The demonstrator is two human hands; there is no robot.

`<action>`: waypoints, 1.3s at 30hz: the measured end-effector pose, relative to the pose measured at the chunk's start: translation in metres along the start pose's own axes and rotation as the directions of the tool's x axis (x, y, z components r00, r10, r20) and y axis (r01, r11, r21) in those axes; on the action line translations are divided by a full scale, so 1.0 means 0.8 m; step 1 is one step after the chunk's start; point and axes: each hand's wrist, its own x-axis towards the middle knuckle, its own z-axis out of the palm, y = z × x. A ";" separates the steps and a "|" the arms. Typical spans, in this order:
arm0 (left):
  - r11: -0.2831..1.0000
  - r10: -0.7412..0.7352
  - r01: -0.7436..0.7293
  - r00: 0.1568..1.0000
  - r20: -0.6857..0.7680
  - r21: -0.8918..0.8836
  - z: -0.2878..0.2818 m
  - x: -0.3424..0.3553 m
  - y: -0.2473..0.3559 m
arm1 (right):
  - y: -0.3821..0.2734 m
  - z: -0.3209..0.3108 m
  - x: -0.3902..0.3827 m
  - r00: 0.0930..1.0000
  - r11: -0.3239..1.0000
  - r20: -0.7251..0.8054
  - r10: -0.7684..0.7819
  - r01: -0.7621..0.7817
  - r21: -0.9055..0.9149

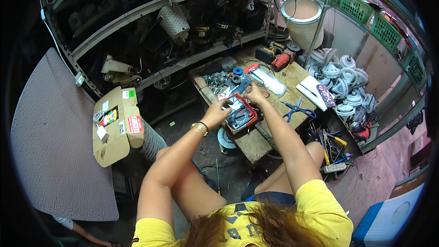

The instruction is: The person uses a hammer to tap on a motor casing, then uses pliers and a screwdriver to detach components and wires. They use an angle grinder to cut parts of the motor and a multimeter to check the electrical components.

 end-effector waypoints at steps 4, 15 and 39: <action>0.858 -0.338 0.346 0.937 0.091 -0.380 0.025 0.030 -0.024 | -0.039 -0.026 -0.018 0.972 0.810 0.225 -0.071 -0.075 0.582; 0.366 -0.325 0.352 0.916 0.237 -0.861 0.035 0.084 -0.035 | -0.087 -0.025 -0.105 0.894 0.829 0.089 -0.439 0.441 -0.345; 0.912 -0.241 0.233 0.970 -0.018 0.339 0.063 0.021 -0.040 | -0.023 0.028 -0.162 0.929 0.820 -0.218 -0.298 0.132 -0.557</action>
